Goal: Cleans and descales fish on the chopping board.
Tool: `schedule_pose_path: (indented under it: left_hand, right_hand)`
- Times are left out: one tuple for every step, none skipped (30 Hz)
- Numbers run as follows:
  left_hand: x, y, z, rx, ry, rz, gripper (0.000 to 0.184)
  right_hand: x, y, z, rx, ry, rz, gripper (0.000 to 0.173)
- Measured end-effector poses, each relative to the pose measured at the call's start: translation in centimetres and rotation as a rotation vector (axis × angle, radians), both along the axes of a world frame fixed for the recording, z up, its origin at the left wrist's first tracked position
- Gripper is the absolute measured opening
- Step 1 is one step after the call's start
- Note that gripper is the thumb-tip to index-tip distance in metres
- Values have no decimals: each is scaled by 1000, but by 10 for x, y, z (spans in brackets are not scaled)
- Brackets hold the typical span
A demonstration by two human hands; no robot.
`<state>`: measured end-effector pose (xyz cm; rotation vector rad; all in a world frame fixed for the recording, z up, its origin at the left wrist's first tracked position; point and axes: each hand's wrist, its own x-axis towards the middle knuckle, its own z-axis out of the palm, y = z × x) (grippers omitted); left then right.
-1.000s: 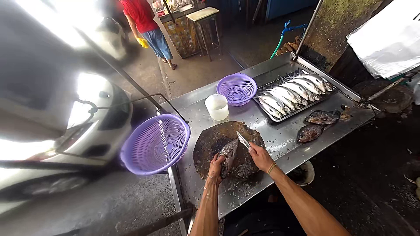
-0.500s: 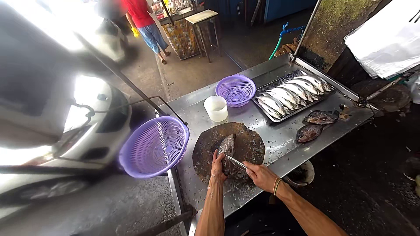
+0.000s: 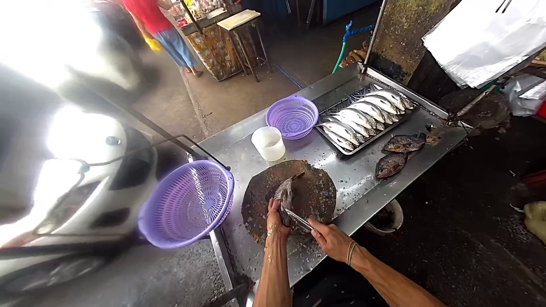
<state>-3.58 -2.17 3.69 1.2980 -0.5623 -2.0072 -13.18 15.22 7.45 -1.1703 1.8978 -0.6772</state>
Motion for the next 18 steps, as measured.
schedule_pose_path:
  left_hand:
    - [6,2,-2,-2,-22,-23,45]
    - [6,3,-3,0,-40,-39,47]
    - [1,5,-3,2,-46,-42,47]
    - [-4,8,-2,11,-36,-42,46]
    - [-7,10,1,26,-15,-33,45]
    - [-9,9,3,27,-10,-15,43]
    - [-7,6,2,4,-18,-4,44]
    - [-4,4,1,-39,-45,-13,48]
    - [1,4,-1,-89,-102,-37,53]
    - [6,3,-3,-154,-177,-61,57]
    - [11,0,-6,-246,-254,-85,64]
    - [15,-3,-9,-359,-347,-129,73]
    - [20,-6,-9,-479,-463,-204,83]
    - [22,-6,-9,-596,-611,-288,91]
    - [21,-5,-9,-709,-794,-357,96]
    - [20,-3,-10,-801,-975,-393,97]
    - [21,0,-12,-868,-1116,-419,96]
    - [23,4,-15,-910,-1212,-444,96]
  right_hand:
    - [-7,1,2,27,9,18,50]
    - [-14,-6,2,5,0,-22,50]
    - [-16,-15,-1,-55,-24,-105,49]
    - [-9,-20,-6,-98,-53,-169,50]
    - [4,-19,-10,-136,-74,-192,50]
    - [15,-11,-11,-141,-75,-159,50]
    - [15,-2,-8,-87,-68,-80,50]
    - [6,6,-2,-15,-55,1,50]
    - [-7,11,4,36,-44,47,50]
    - [-21,13,15,41,-31,48,49]
    - [-36,13,28,-16,-5,-7,50]
    - [-47,15,42,-128,40,-104,50]
    - [-55,20,52,-287,101,-230,51]
    - [-61,26,56,-474,169,-363,53]
    - [-65,31,48,-658,237,-485,56]
    - [-68,34,28,-797,317,-587,59]
    - [-68,38,-4,-846,416,-655,60]
    - [-69,44,-43,-811,479,-657,58]
